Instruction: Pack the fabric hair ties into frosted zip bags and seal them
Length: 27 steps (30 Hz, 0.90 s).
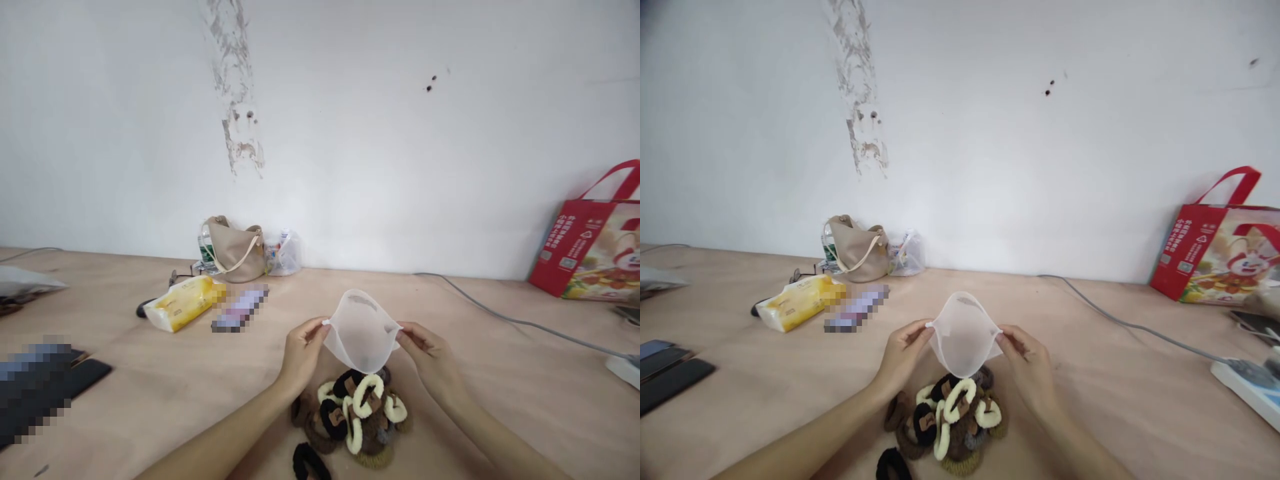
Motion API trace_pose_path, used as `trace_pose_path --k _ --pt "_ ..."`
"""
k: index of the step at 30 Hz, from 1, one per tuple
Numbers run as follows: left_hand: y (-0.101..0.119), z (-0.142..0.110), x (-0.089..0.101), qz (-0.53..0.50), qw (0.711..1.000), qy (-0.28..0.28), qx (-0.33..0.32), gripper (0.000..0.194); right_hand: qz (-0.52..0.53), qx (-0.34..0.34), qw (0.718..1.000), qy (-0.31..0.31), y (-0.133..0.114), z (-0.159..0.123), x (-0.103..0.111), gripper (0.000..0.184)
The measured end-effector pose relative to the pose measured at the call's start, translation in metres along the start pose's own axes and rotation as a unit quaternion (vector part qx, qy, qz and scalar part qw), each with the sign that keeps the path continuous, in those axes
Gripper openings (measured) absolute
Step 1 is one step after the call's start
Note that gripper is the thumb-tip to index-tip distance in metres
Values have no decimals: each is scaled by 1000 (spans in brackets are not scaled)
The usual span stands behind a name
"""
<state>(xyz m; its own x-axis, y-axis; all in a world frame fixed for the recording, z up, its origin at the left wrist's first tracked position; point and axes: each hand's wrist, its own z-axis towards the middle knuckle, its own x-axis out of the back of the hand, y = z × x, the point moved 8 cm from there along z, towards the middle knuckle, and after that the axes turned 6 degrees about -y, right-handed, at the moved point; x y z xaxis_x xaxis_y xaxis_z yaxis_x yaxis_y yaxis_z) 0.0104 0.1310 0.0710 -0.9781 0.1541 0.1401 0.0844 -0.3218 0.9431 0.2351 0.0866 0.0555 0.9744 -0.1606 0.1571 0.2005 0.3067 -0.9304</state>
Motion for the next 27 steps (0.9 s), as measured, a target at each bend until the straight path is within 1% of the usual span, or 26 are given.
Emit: trace_pose_path --k 5,8,10,12,14,16,19,21,22,24,26,27 --pt "-15 2 -13 -10 997 -67 42 20 38 -27 997 -66 15 1 -17 23" --pt "-25 7 -19 -25 992 -102 67 18 55 -44 992 -103 24 1 -25 20" --pt "-28 9 -20 -34 989 -116 79 25 65 -48 990 -115 26 0 -28 23" --pt "-31 9 -20 -40 988 -122 86 33 75 -48 989 -120 26 -1 -31 30" --pt "-32 8 -19 -42 988 -122 88 37 80 -46 989 -114 28 -3 -31 37" --pt "-33 6 -17 -40 988 -118 86 40 77 -44 992 -94 31 -7 -26 41" --pt "-34 4 -12 -34 991 -106 79 44 58 -47 997 -36 42 -16 -5 45" --pt "-33 2 -7 -27 993 -94 72 43 20 -44 999 0 46 -27 14 42" --pt "-30 2 -4 -22 994 -88 68 43 -20 -28 999 6 43 -33 21 38" --pt "-23 0 0 -12 995 -79 60 41 -127 35 991 -13 29 -48 26 27" --pt "-14 -3 5 -2 996 -68 52 40 -226 120 966 -46 8 -64 18 19" --pt "-7 -5 9 8 997 -57 45 39 -255 156 953 -56 -3 -71 12 18"
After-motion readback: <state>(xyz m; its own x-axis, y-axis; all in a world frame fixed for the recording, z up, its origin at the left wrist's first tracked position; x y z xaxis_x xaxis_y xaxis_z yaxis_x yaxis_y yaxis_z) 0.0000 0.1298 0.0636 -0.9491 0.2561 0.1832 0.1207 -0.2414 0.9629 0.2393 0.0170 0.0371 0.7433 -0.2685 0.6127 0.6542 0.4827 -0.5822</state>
